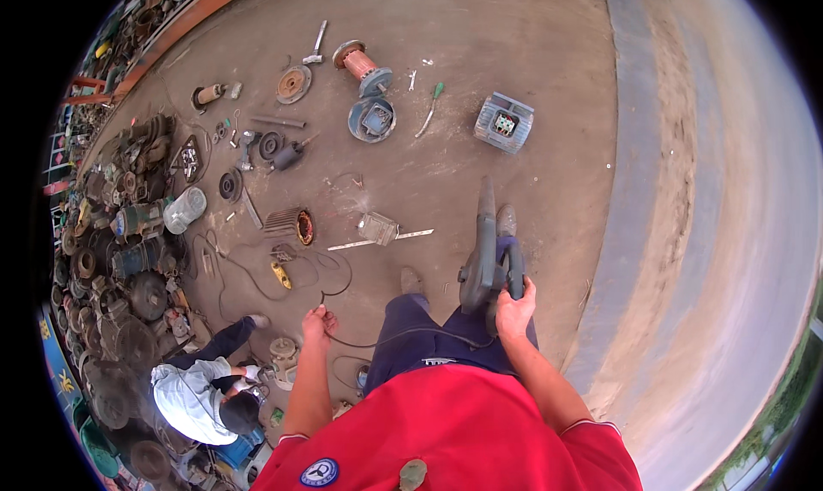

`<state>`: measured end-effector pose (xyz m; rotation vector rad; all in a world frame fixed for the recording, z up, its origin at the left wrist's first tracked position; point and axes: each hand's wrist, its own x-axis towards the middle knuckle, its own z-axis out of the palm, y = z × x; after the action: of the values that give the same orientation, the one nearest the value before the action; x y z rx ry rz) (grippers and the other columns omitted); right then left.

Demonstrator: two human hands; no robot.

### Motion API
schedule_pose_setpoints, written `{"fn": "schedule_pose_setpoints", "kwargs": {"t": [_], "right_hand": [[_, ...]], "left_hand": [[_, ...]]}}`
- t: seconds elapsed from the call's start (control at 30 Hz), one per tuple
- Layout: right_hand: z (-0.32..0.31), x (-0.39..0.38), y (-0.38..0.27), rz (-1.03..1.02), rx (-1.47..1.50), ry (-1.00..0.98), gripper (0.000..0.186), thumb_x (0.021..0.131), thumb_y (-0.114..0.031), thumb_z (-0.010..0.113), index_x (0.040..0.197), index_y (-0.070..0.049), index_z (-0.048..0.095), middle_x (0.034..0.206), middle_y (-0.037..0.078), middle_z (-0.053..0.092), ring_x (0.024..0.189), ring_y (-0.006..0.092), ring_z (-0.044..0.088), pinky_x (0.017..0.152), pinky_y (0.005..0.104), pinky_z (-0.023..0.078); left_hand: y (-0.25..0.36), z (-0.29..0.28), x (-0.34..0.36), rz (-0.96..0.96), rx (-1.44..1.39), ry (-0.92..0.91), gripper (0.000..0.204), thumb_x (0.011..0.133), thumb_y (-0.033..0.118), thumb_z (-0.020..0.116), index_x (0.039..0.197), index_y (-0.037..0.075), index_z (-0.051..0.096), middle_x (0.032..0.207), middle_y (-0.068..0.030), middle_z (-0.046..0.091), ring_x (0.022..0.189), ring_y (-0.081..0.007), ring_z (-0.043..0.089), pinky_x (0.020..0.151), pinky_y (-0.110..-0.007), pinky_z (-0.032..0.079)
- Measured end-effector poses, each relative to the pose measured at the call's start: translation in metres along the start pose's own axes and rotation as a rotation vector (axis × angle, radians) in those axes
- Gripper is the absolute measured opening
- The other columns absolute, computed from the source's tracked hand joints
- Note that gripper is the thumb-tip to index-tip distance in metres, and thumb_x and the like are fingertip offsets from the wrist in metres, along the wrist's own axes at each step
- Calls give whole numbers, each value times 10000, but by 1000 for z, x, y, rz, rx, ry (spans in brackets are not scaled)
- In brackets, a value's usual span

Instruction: The person works on an electric motor in an outdoor workshop, using a multimeter to test the windings and a heat gun to apply heat to the motor housing. They handle the motor casing and internal components while another person works nearby.

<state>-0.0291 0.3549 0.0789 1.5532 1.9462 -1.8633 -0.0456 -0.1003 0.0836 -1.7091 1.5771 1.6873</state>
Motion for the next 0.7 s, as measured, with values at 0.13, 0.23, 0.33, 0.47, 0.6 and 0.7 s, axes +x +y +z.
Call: {"fn": "schedule_pose_setpoints", "kwargs": {"t": [0.13,0.23,0.33,0.47,0.6,0.7], "right_hand": [[38,-51,85,33,-232,-60,494,820,-44,659,1283,70,527,956,135,659,849,191,642,790,319,523],[66,-95,107,-13,-292,-135,502,821,-62,664,1285,67,522,1013,198,682,897,244,669,820,346,525],[86,-134,99,-58,-313,-149,515,834,-77,660,1309,49,507,1025,198,687,909,260,679,822,356,528],[107,-147,90,-119,-312,-105,519,845,-91,660,1323,30,499,1038,193,683,922,267,681,835,360,528],[121,-136,73,-116,-268,-61,540,846,-108,669,1338,24,490,1072,221,679,982,313,684,885,381,518],[120,-114,64,-144,-259,-28,553,844,-113,672,1344,25,482,1090,236,677,1011,345,682,905,393,513]], "left_hand": [[-2,-72,39,23,-5,-52,141,992,181,612,919,109,516,725,-46,593,576,-168,573,544,-325,503],[-17,-125,49,32,-6,-62,144,988,193,618,910,128,516,717,-43,602,573,-169,583,536,-326,505],[-26,-162,43,42,0,-40,151,990,188,616,900,130,509,705,-45,600,558,-172,580,526,-321,502],[-26,-189,33,43,-25,1,156,994,176,608,894,125,500,688,-47,591,544,-178,573,522,-325,506],[-21,-199,32,77,-49,-19,152,994,170,605,900,120,497,693,-49,588,549,-183,571,524,-333,504],[-15,-187,25,103,-88,-34,143,995,167,605,917,106,502,703,-53,588,547,-177,567,519,-328,502]]}}
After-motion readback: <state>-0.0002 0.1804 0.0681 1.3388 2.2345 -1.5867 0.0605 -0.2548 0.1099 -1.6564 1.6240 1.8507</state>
